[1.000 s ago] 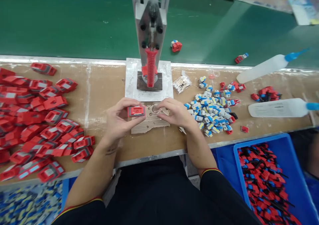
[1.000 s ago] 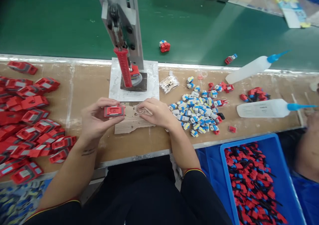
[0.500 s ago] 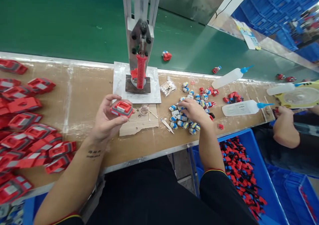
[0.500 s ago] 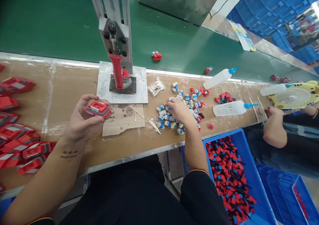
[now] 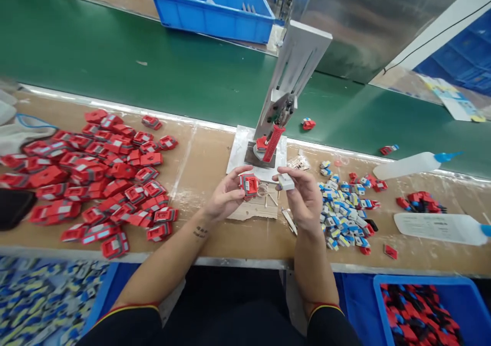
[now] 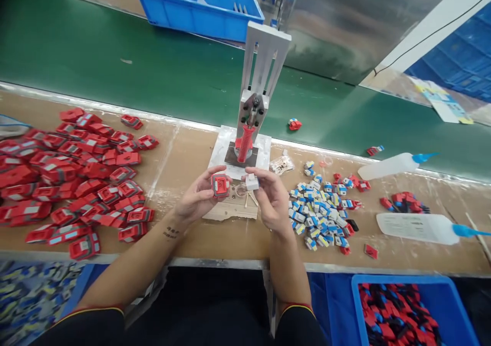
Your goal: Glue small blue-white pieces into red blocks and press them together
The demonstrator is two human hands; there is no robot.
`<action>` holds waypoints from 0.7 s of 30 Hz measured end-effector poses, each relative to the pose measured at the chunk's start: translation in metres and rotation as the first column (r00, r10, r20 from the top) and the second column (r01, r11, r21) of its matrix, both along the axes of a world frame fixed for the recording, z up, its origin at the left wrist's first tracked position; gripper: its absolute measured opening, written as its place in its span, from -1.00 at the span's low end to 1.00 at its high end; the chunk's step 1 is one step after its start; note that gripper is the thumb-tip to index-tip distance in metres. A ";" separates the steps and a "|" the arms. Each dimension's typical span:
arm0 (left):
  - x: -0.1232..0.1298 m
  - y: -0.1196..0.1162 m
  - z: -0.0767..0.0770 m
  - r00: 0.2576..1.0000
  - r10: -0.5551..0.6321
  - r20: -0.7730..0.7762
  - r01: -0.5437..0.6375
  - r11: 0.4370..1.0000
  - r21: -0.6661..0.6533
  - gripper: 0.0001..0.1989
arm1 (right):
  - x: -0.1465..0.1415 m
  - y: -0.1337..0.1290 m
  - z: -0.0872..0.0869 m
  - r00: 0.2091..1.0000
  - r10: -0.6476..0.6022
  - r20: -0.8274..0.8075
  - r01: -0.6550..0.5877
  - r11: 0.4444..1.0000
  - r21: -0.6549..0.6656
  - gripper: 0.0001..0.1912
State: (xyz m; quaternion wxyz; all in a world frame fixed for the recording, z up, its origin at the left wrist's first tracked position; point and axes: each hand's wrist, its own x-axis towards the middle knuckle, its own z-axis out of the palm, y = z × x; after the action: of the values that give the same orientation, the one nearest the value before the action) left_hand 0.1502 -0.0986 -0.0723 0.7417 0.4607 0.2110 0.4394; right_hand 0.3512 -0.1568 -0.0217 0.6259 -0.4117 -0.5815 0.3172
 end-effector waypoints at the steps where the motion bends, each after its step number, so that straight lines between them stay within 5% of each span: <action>1: 0.000 0.000 -0.001 1.000 -0.002 -0.006 0.002 1.000 0.022 -0.40 | -0.004 0.000 -0.006 1.000 0.002 -0.023 -0.003 1.000 -0.027 -0.77; 4: -0.001 0.000 -0.001 1.000 0.000 -0.010 0.000 0.999 0.040 -0.49 | -0.007 -0.003 -0.019 0.997 0.029 -0.069 -0.035 0.996 -0.079 -0.77; 13: 0.005 -0.004 0.011 0.994 0.047 0.094 -0.018 0.957 -0.289 -0.49 | -0.008 -0.002 -0.017 0.969 0.071 -0.238 -0.147 0.937 -0.316 -0.56; 21: 0.008 -0.006 0.010 0.994 0.052 0.100 -0.024 0.965 -0.262 -0.53 | -0.016 -0.004 -0.015 0.989 0.002 -0.148 -0.042 0.964 -0.263 -0.61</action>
State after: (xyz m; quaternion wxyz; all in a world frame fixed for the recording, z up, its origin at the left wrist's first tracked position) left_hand 0.1579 -0.1044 -0.0622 0.7975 0.3311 0.2361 0.4456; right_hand 0.3354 -0.1608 -0.0365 0.6027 -0.4607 -0.4909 0.4284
